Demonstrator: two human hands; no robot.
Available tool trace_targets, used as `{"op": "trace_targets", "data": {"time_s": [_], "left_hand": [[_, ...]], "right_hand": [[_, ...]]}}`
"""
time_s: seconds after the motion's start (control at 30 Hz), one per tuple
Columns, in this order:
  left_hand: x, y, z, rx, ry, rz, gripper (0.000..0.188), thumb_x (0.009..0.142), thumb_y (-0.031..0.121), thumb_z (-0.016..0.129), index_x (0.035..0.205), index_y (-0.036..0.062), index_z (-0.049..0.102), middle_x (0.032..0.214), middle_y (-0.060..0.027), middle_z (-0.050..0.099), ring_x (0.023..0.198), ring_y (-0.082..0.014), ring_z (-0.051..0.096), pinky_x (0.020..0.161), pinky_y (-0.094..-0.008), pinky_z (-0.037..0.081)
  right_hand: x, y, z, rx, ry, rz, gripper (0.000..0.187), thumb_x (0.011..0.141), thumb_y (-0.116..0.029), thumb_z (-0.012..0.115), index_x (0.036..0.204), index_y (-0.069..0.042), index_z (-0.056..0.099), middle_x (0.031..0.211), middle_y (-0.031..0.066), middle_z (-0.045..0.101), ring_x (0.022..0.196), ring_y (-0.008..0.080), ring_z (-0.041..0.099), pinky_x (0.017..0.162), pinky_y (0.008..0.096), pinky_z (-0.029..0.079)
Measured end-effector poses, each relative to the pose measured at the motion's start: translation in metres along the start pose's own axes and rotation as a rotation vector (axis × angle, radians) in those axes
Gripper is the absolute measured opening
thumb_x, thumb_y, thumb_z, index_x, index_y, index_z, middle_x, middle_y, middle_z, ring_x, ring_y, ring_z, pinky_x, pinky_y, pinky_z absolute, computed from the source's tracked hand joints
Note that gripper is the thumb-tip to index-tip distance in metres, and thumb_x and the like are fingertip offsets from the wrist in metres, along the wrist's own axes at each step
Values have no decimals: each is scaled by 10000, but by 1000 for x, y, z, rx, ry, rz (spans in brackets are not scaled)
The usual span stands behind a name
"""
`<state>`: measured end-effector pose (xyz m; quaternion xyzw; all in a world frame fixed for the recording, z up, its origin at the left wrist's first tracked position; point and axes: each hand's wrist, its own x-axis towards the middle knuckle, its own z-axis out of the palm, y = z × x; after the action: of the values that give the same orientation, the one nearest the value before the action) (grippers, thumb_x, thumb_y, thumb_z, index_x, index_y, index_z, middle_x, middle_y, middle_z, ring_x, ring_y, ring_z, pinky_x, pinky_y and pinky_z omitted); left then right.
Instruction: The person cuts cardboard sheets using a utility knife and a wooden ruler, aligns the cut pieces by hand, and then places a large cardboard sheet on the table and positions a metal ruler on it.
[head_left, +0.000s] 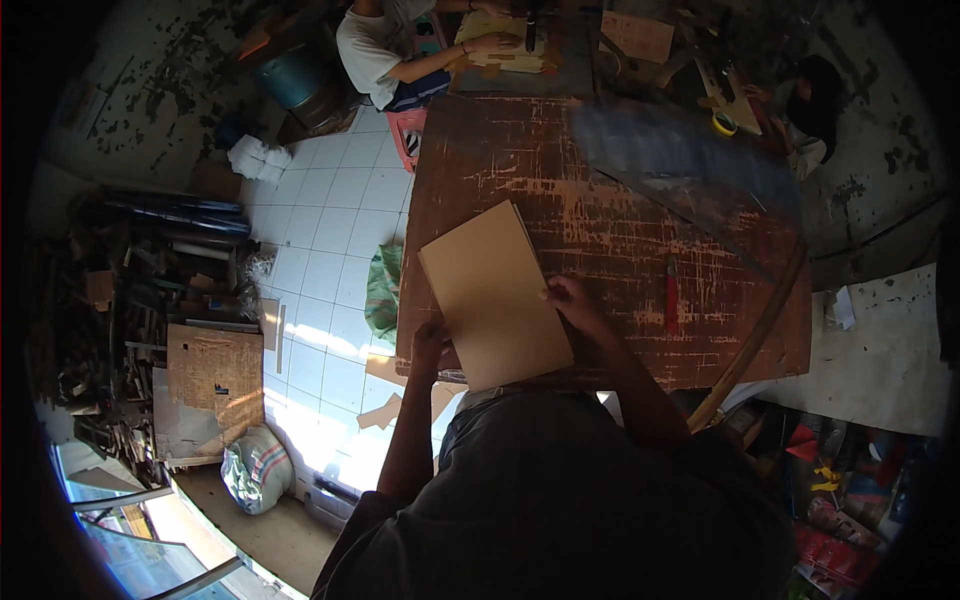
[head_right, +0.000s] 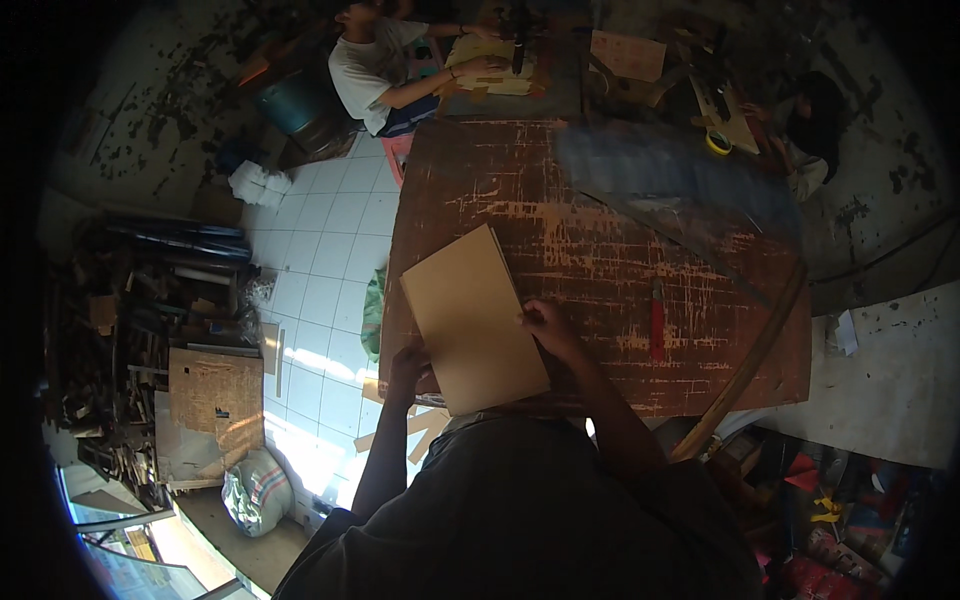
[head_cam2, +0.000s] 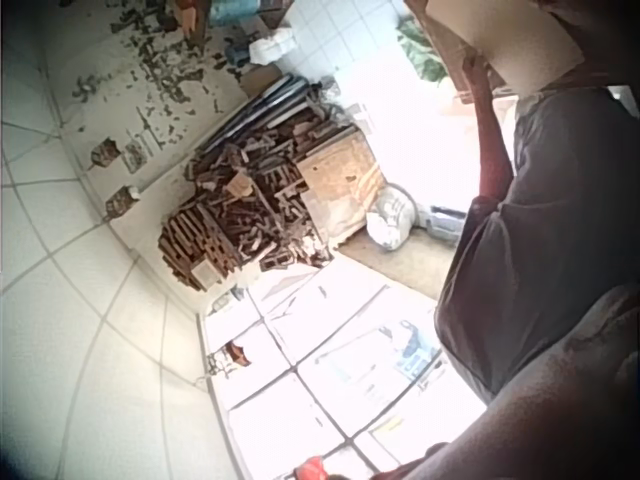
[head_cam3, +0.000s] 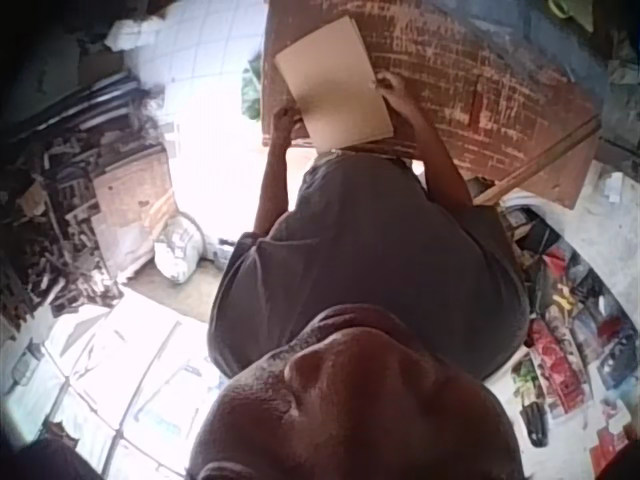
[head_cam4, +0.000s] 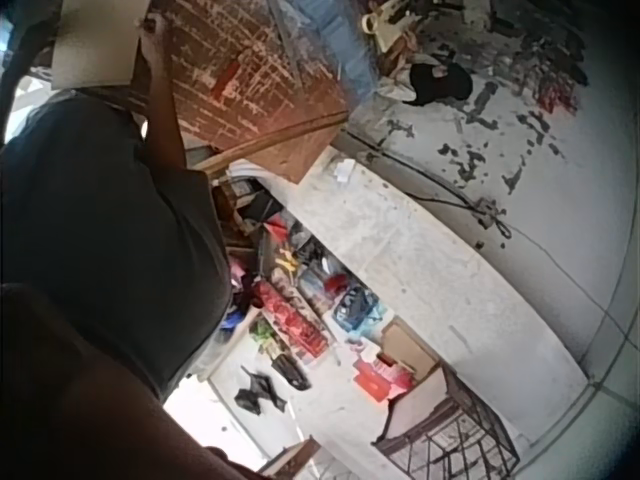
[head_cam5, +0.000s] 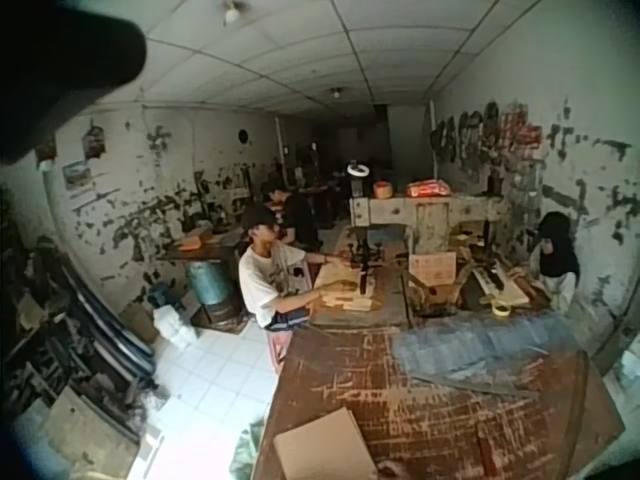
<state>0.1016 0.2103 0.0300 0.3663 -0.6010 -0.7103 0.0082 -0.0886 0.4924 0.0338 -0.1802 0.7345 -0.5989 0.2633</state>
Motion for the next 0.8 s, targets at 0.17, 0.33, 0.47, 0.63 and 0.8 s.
{"op": "trace_targets", "data": {"time_s": [0.17,0.33,0.47,0.63,0.8], "left_hand": [[5,-9,-11,1,0,-23,382,888,214,667,1207,12,610,937,-33,649,809,-141,645,680,-266,506],[0,-1,3,-3,35,14,197,886,162,615,1054,60,621,850,0,617,748,-99,630,623,-221,475],[-3,7,10,7,58,-16,183,888,168,613,1032,56,621,856,-11,625,743,-107,638,616,-234,478],[7,-5,-5,50,48,-49,352,886,210,659,1161,-6,619,967,-57,649,825,-161,654,706,-284,529],[4,1,3,84,50,-26,341,869,224,661,1122,-4,631,904,-41,640,791,-158,648,679,-279,522]], "right_hand": [[-1,-9,9,-37,22,44,305,949,-285,646,1053,2,647,890,53,657,861,125,609,798,310,490],[-1,5,4,133,-55,71,340,1005,-310,577,1080,16,642,926,55,654,891,131,588,833,318,474],[-2,20,3,107,-49,118,330,1000,-292,583,1073,25,638,934,69,658,894,146,595,820,333,480],[-6,15,9,28,14,108,292,993,-291,587,995,-6,646,895,27,639,867,113,564,800,298,463],[-10,9,4,4,47,81,291,987,-304,603,997,-18,655,898,26,646,872,115,574,810,306,465]]}}
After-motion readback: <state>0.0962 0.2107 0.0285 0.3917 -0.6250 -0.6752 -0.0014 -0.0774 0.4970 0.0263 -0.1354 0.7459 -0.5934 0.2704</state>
